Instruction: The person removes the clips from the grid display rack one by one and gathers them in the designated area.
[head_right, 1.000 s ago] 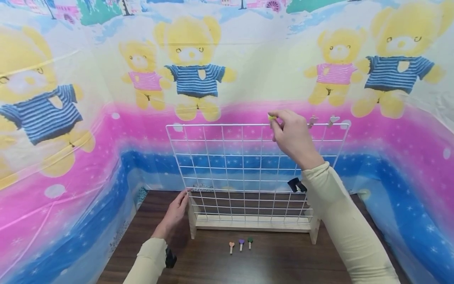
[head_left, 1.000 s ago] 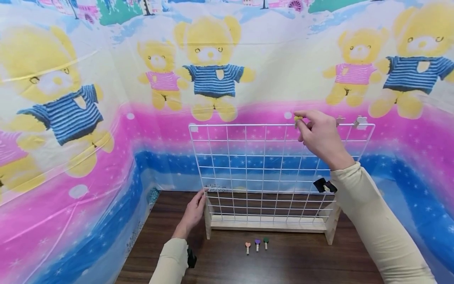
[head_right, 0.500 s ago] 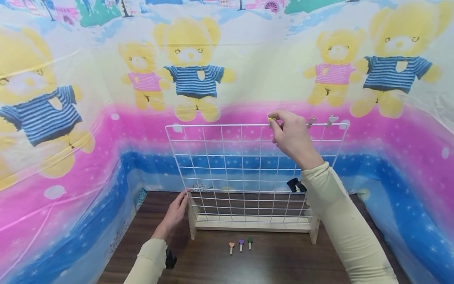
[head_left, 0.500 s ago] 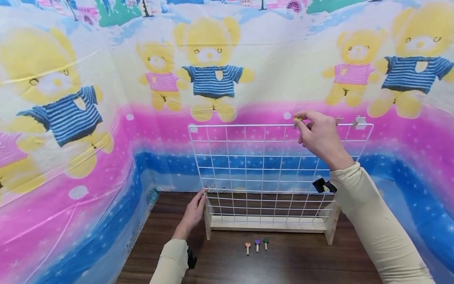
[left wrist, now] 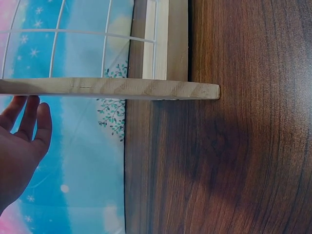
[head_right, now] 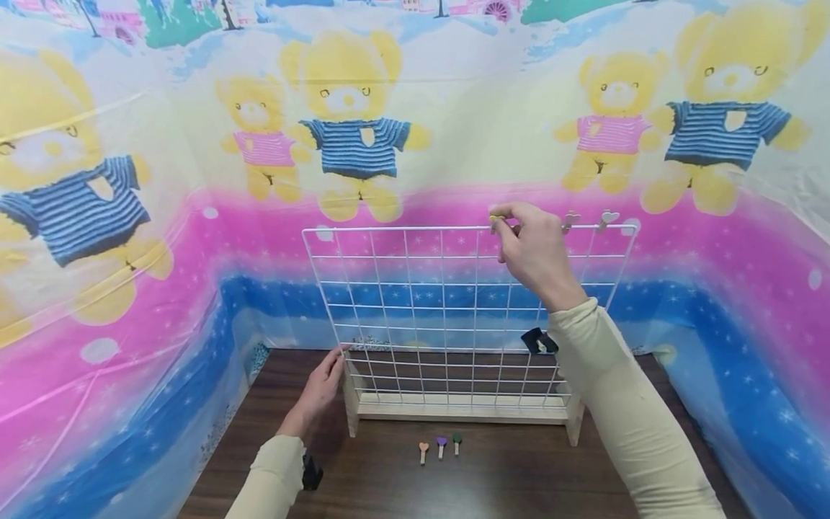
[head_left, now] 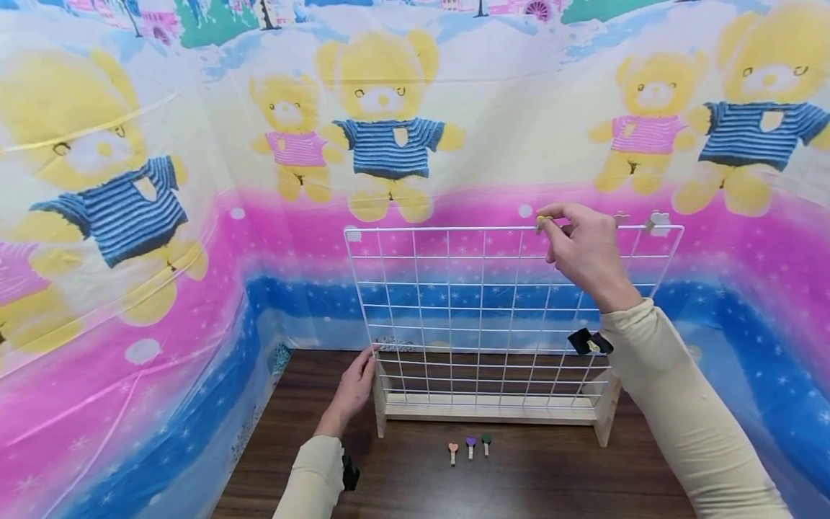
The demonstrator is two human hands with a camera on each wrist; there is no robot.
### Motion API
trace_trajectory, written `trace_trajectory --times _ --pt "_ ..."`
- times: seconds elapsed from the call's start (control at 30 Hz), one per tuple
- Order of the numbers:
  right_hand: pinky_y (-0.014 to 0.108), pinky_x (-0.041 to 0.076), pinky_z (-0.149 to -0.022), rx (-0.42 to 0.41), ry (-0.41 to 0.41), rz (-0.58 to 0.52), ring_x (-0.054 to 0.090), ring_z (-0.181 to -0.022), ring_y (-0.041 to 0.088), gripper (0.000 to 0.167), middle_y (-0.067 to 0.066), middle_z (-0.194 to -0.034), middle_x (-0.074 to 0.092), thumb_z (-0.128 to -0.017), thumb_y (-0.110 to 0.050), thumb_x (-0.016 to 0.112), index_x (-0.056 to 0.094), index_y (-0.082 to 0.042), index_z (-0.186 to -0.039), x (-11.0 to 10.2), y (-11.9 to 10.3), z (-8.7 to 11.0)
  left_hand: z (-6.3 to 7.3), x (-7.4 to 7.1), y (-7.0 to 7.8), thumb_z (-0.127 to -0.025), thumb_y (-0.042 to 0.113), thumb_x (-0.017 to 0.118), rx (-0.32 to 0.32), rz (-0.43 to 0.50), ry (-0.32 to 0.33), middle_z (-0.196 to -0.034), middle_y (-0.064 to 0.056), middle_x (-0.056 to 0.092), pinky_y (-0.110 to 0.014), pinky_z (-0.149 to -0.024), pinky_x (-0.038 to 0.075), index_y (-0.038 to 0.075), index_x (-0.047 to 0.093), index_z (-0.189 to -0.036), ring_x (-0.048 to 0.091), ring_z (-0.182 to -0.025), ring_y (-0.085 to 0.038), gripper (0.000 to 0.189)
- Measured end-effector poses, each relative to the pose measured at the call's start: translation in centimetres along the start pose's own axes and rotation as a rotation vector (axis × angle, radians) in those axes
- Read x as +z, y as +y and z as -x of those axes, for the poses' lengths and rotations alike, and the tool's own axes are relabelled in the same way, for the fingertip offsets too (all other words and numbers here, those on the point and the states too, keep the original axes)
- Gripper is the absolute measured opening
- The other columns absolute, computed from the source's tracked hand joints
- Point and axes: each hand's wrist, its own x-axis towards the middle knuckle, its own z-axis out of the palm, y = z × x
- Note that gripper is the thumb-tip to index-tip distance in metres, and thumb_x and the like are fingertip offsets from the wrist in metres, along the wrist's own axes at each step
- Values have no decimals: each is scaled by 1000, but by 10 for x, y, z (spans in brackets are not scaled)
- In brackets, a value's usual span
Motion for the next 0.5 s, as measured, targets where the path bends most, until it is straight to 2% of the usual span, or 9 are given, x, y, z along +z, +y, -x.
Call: trace_trajectory --times 0.23,0.5 --pt "18 38 -38 -55 42 -17 56 -45 10 16 8 -82 68 -93 -17 62 72 -6 -99 0 -5 3 0 0 0 -104 25 39 -13 5 1 -139 -14 47 -52 -97 37 19 49 -138 44 -123 -30 36" --pt "19 31 -34 -146 10 14 50 -40 6 14 1 -57 58 -93 -15 62 71 -7 -101 -1 -6 19 0 -1 0 -104 29 37 -18 -5 -11 -141 -15 45 -53 -97 36 20 46 -140 43 -125 -31 38"
